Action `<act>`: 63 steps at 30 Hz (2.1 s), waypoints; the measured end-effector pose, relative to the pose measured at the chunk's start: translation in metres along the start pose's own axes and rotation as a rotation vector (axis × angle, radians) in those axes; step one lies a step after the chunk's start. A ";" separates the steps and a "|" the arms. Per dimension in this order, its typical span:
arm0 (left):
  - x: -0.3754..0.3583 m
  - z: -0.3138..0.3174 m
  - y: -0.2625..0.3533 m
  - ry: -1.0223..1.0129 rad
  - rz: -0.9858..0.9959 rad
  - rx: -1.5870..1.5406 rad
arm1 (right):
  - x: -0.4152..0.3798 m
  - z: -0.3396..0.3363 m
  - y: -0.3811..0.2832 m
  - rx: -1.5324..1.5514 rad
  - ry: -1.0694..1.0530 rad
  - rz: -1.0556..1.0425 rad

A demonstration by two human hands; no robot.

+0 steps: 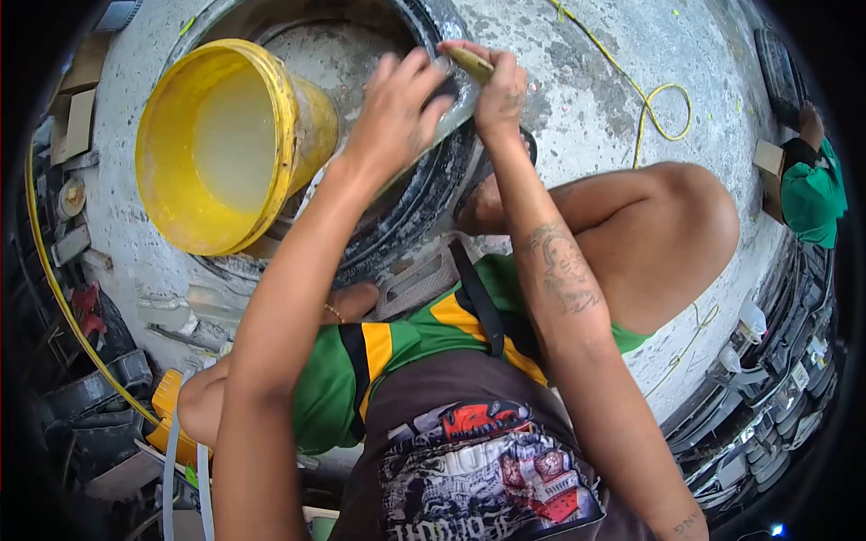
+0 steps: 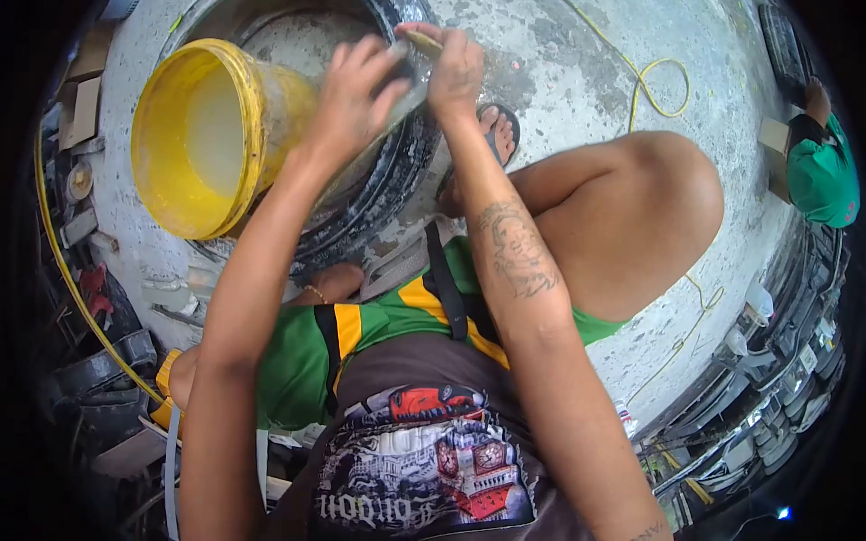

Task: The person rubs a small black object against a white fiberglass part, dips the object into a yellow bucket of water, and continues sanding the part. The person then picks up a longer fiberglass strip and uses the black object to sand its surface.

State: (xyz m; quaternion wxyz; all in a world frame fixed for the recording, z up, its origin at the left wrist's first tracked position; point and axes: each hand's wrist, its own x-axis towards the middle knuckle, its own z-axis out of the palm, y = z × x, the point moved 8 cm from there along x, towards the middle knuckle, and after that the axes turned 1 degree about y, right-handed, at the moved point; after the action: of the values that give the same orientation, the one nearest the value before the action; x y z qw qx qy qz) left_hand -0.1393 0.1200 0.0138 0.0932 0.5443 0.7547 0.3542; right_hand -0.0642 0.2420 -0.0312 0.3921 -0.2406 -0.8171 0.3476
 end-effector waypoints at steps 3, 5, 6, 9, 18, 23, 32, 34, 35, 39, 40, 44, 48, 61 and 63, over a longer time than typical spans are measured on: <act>0.003 -0.002 0.014 0.074 0.079 -0.026 | -0.002 -0.011 -0.019 -0.033 0.001 0.030; -0.025 -0.008 0.007 0.016 -0.068 0.009 | 0.003 -0.007 -0.018 -0.122 0.056 -0.024; -0.021 -0.006 0.005 0.011 -0.060 0.010 | 0.001 -0.006 -0.012 -0.067 0.018 -0.022; 0.003 -0.002 0.007 0.011 -0.023 0.040 | -0.003 -0.008 -0.015 -0.103 0.018 -0.011; 0.003 -0.006 0.007 0.033 -0.002 0.091 | 0.002 -0.005 -0.009 0.118 0.028 0.023; -0.015 -0.047 -0.004 0.305 -0.165 0.124 | 0.004 -0.005 -0.001 0.191 -0.062 0.300; -0.012 -0.008 0.008 0.022 -0.097 0.054 | 0.002 -0.002 0.002 0.237 -0.051 0.316; 0.004 0.000 0.005 0.060 -0.057 0.097 | 0.000 0.003 0.005 0.231 -0.029 0.322; 0.012 0.001 0.005 0.047 -0.068 0.054 | -0.004 0.005 0.006 0.228 -0.031 0.331; -0.023 -0.008 0.012 0.043 -0.115 0.028 | 0.006 -0.001 0.000 0.265 -0.049 0.297; -0.014 -0.008 0.011 0.040 -0.105 0.027 | 0.002 0.000 0.002 0.304 -0.066 0.337; 0.005 -0.002 0.010 0.038 -0.046 0.064 | -0.001 -0.006 -0.009 0.042 0.045 -0.018; -0.024 -0.005 0.010 0.035 -0.122 0.022 | 0.003 -0.006 -0.008 0.053 0.095 -0.052; 0.005 -0.004 0.003 0.093 -0.103 0.126 | 0.001 0.001 0.002 0.080 0.029 0.128; -0.016 -0.006 0.007 0.065 -0.099 0.094 | -0.001 0.003 0.010 0.195 0.018 0.194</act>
State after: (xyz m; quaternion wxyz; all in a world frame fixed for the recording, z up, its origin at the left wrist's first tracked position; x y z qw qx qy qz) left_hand -0.1308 0.1040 0.0187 0.0606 0.4982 0.7991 0.3310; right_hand -0.0651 0.2468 -0.0408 0.3857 -0.2823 -0.7486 0.4595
